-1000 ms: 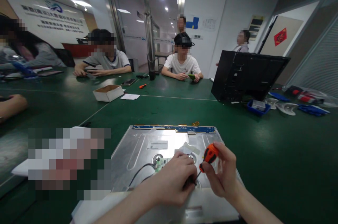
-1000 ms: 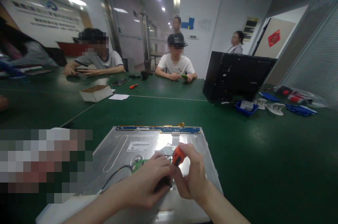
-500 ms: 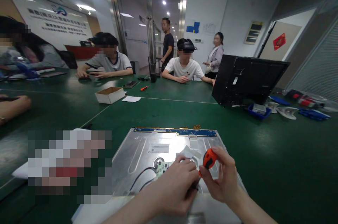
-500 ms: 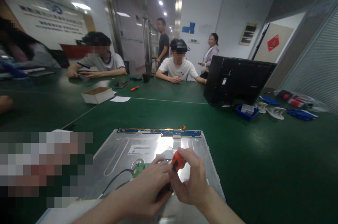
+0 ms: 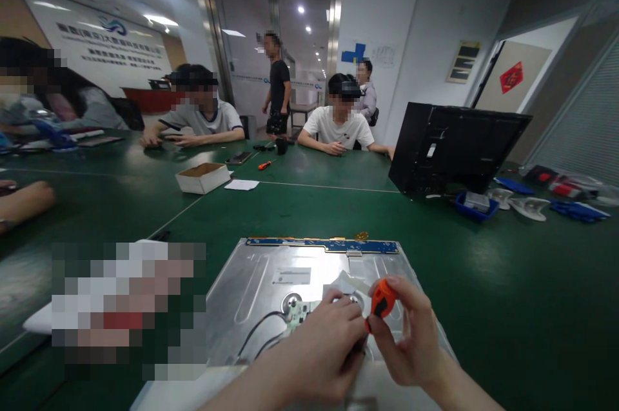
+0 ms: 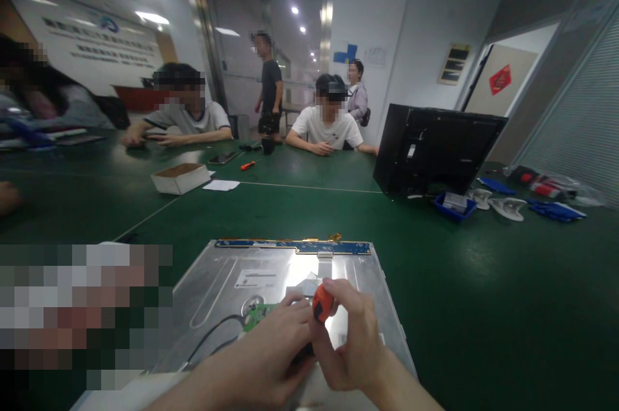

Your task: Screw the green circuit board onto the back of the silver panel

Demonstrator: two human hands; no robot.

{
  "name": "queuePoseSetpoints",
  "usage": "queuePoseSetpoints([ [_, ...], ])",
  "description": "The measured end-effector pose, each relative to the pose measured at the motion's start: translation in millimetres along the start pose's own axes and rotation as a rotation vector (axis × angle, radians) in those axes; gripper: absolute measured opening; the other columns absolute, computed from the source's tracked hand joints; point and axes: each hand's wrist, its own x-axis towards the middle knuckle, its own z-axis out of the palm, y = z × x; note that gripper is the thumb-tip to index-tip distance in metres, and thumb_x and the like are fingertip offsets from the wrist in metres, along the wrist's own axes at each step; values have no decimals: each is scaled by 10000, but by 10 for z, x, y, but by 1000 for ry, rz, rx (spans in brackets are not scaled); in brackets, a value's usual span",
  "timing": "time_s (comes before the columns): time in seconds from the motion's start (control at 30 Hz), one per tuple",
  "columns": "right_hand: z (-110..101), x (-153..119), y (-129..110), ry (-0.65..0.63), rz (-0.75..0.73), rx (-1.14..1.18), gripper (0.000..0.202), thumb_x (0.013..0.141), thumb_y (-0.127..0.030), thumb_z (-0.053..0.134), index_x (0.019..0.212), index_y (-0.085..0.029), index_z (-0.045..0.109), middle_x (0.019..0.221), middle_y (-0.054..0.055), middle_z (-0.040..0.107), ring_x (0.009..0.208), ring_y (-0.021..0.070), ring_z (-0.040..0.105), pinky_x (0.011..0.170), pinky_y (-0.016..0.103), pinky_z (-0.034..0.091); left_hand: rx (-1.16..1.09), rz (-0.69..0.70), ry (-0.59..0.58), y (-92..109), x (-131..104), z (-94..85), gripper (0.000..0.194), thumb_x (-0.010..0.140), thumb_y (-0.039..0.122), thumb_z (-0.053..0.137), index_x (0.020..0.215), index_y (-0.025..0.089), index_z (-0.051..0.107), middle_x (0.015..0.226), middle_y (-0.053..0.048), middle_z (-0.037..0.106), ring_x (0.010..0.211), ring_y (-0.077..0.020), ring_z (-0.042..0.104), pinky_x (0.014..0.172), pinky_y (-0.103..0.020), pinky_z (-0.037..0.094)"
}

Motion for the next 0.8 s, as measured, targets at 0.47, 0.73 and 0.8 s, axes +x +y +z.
queuePoseSetpoints([
  [0.47,-30,152,-39,-31,0,1,532,901,-138,497,1425,-145,411,859,65,649,713,202,650,587,328,562,-5,-13,-15,11,4,-45,102,828,178,575,924,210,583,979,-68,649,949,-254,592,955,-437,397],
  [0.73,-3,-6,37,34,3,-139,580,872,-152,582,1432,-149,427,957,91,666,781,207,672,657,329,590,7,-23,-50,33,15,-62,159,817,205,588,976,212,579,1046,-68,646,988,-264,591,992,-455,381],
  [0.8,-3,-12,44,26,11,-126,565,874,-166,601,1416,-161,442,933,78,665,747,198,665,648,325,588,3,-25,-52,37,17,-65,171,821,200,580,991,213,578,1046,-67,645,990,-264,592,986,-453,384],
])
